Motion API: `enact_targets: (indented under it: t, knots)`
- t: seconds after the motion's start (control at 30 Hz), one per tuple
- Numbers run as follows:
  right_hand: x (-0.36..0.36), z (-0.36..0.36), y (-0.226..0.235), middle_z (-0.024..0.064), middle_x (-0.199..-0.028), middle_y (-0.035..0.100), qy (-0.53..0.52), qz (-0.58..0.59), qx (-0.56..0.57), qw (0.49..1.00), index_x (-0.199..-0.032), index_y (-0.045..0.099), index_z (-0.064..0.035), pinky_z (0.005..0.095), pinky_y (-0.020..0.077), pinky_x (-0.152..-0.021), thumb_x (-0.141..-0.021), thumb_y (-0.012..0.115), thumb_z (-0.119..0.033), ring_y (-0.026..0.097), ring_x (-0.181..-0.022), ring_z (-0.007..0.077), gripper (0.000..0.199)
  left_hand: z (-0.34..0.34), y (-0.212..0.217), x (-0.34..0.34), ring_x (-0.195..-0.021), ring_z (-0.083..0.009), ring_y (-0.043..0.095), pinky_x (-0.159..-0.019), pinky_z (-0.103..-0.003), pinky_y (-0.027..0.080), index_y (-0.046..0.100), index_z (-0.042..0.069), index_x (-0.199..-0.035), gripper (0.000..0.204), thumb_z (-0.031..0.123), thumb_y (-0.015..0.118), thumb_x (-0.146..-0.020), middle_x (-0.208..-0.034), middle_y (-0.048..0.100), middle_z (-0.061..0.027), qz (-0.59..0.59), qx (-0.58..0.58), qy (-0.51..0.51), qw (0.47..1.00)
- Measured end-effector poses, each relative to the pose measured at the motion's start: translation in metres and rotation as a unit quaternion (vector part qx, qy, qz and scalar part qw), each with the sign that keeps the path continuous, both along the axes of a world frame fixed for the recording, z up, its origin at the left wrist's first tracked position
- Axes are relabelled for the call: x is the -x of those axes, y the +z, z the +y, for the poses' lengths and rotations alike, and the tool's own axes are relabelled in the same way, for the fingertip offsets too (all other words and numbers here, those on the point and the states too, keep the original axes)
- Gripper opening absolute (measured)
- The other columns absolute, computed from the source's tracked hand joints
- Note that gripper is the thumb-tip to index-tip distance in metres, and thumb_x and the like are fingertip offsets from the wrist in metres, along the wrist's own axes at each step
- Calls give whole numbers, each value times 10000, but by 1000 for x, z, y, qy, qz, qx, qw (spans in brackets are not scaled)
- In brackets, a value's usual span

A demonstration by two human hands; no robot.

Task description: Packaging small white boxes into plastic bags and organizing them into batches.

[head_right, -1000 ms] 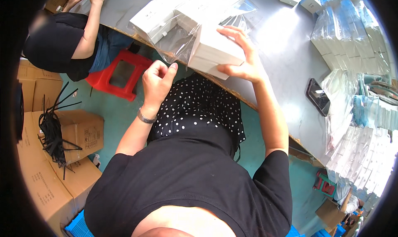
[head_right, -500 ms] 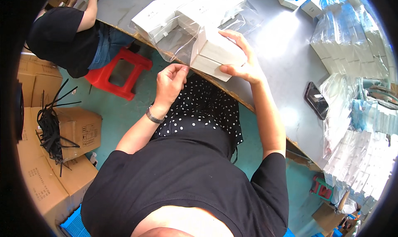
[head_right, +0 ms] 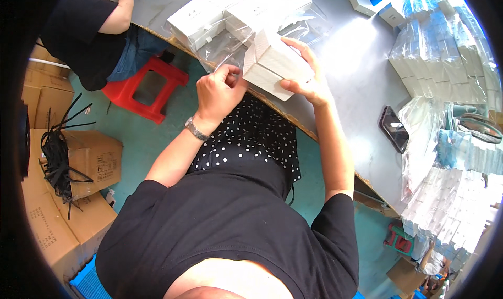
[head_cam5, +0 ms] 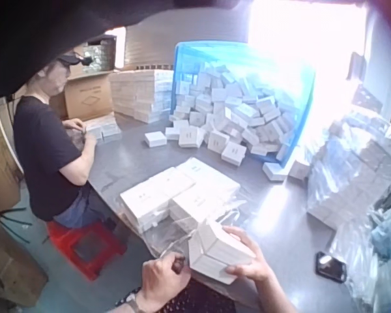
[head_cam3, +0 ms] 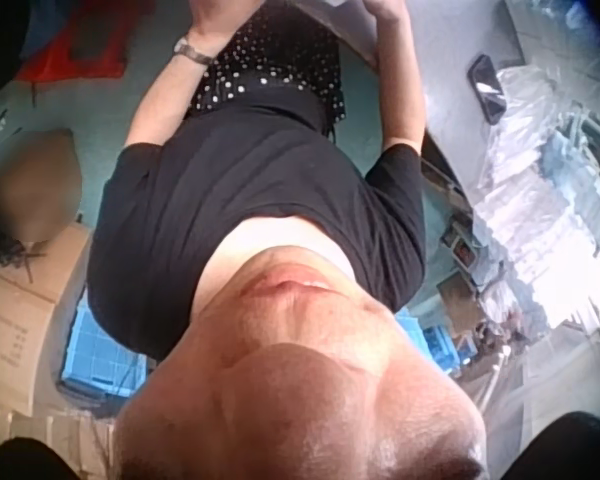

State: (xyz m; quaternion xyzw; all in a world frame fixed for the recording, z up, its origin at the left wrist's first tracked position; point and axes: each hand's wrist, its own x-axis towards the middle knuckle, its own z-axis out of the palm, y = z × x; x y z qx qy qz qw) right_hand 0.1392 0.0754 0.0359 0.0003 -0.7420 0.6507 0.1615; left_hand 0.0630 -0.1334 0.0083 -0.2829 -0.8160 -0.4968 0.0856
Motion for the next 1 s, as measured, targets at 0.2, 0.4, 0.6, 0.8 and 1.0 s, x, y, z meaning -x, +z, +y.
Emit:
enact_targets:
  t: [0.2, 0.4, 0.6, 0.8, 1.0]
  knots:
    - [1, 11, -4, 184, -1364, 499, 16, 35, -148, 988, -1326, 566, -63, 437, 354, -1084, -525, 808, -397, 481, -1282, 319, 902, -29, -5, -24, -469, -177, 598, -467, -301, 435, 659, 8, -755, 161, 106, 635, -879, -543, 576, -113, -27, -24, -86, 996]
    - [6, -14, 17, 195, -1402, 445, 70, 53, -352, 932, -1285, 615, -194, 474, 425, -1058, -496, 806, -253, 478, -1281, 384, 814, -44, -13, -35, -502, -215, 607, -498, -309, 447, 664, -3, -744, 149, 81, 616, -858, -596, 611, -132, -151, -76, -98, 981]
    - [4, -26, 11, 178, -1398, 449, -32, 48, -393, 918, -1268, 619, -179, 490, 447, -1043, -506, 807, -204, 493, -1274, 382, 786, -47, -21, -33, -441, -110, 534, -447, -295, 405, 636, 6, -688, 214, 129, 665, -861, -510, 565, -67, -113, -22, -68, 991]
    - [1, -40, 11, 223, -1385, 436, -55, 51, -379, 922, -1277, 600, -202, 476, 473, -1012, -519, 806, -217, 508, -1235, 426, 786, -46, 17, -5, -467, -253, 580, -455, -375, 441, 542, 87, -649, 267, 204, 741, -782, -518, 554, -46, 46, 113, -3, 993]
    - [2, -52, 1, 243, -1384, 433, -103, 54, -380, 918, -1279, 592, -181, 468, 465, -1019, -526, 822, -222, 501, -1246, 421, 789, -42, 12, -9, -458, -241, 568, -469, -343, 435, 571, 30, -660, 217, 110, 671, -836, -536, 560, -101, 58, 45, -73, 995]
